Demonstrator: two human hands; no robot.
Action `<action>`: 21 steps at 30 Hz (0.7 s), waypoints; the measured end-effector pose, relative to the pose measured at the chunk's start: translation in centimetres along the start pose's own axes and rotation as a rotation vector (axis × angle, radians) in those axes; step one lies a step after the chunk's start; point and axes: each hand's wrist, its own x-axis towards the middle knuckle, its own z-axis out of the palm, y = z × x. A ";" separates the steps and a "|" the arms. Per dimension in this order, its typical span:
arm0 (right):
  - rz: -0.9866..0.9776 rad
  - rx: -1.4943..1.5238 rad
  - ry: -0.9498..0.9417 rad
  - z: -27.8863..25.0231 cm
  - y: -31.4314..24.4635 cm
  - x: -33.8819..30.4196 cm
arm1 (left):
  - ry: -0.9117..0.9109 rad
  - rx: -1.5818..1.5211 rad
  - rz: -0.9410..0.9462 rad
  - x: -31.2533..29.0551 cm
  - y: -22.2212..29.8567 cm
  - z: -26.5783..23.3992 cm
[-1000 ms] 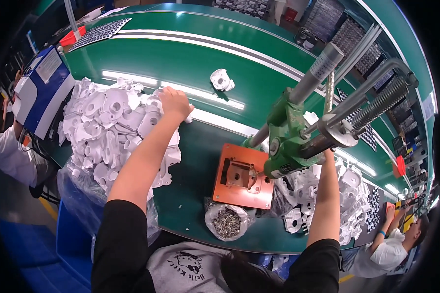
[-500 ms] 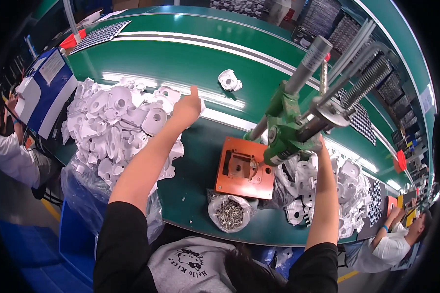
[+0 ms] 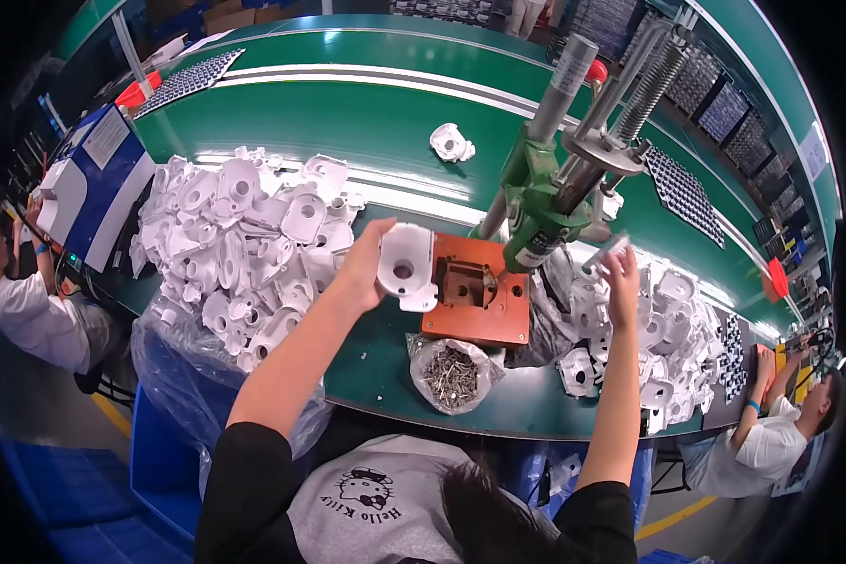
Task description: Assembling white plastic parts using a manual press machine in a factory.
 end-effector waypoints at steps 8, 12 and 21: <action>0.210 0.697 -0.017 1.5 -3.1 -10.0 | -0.200 -0.019 0.076 -3.7 -4.3 0.9; 0.053 0.258 -0.387 9.7 -8.9 -16.6 | -0.263 0.467 0.587 -6.4 -8.1 3.0; -0.072 -0.002 -0.278 13.7 -10.1 -19.1 | -0.336 0.469 0.751 -8.1 -11.4 4.2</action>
